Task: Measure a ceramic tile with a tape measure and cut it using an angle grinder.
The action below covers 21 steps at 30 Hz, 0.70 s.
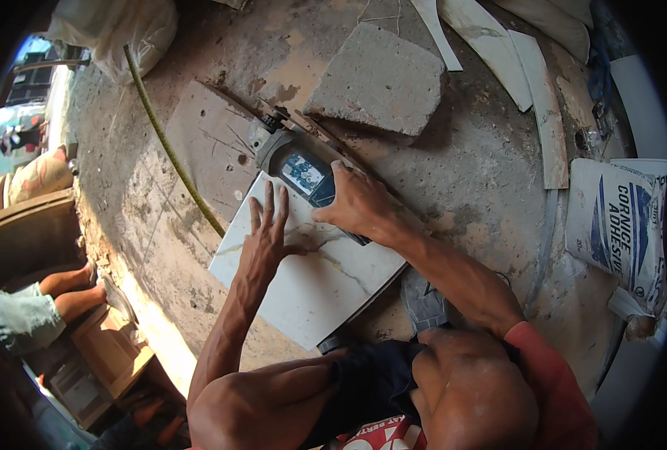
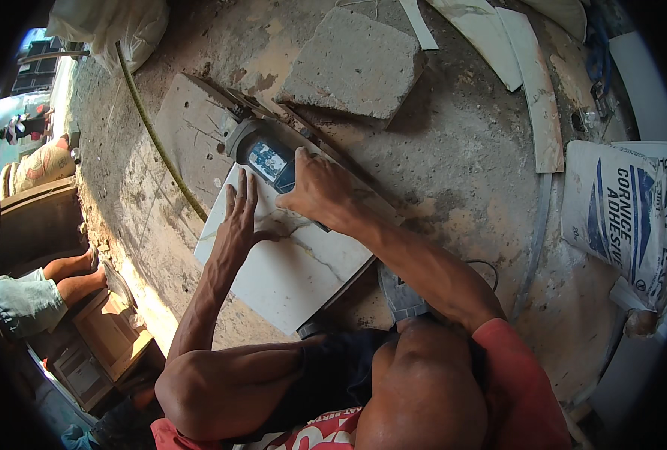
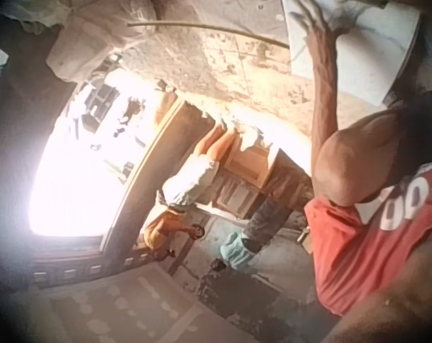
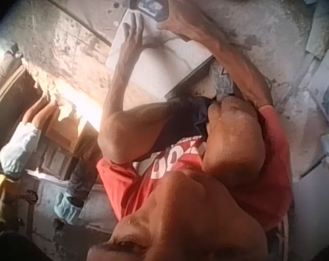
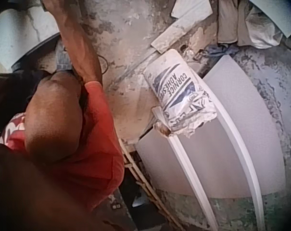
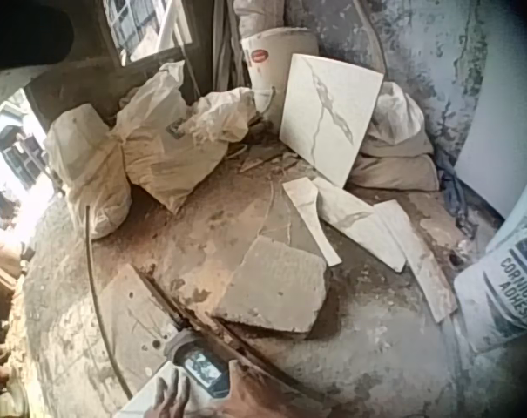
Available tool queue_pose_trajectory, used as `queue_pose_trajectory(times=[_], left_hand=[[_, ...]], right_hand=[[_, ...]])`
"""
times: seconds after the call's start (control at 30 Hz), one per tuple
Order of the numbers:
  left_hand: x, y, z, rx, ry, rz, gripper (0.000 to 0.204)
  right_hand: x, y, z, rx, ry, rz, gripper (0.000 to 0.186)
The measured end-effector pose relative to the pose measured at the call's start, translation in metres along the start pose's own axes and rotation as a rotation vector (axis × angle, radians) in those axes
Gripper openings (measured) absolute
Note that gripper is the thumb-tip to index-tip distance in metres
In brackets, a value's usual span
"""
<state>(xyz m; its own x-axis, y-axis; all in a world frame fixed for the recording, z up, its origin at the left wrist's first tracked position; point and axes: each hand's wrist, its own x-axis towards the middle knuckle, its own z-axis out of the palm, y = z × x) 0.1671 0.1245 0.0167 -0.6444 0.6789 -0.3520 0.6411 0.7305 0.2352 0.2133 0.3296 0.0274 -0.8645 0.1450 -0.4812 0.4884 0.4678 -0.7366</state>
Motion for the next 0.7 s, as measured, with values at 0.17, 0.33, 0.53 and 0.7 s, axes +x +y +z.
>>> queue_pose_trajectory(times=[0.17,0.33,0.53,0.7], left_hand=[[0.0003,0.0024,-0.0032,-0.017,-0.02,-0.017,0.117],[0.0003,0.0014,-0.0026,-0.021,-0.014,-0.004,0.116],[-0.0008,0.0012,-0.0033,-0.013,-0.029,-0.009,0.116],[0.0021,0.0043,0.0011,-0.026,-0.028,0.0,0.116]], right_hand=[[-0.003,0.0003,-0.0013,-0.023,0.021,-0.015,0.082],[-0.0048,-0.0006,-0.004,-0.023,0.009,-0.014,0.083],[-0.0065,0.0,-0.0039,-0.031,-0.006,-0.014,0.084],[-0.0085,0.0034,-0.0065,-0.042,-0.012,0.01,0.084]])
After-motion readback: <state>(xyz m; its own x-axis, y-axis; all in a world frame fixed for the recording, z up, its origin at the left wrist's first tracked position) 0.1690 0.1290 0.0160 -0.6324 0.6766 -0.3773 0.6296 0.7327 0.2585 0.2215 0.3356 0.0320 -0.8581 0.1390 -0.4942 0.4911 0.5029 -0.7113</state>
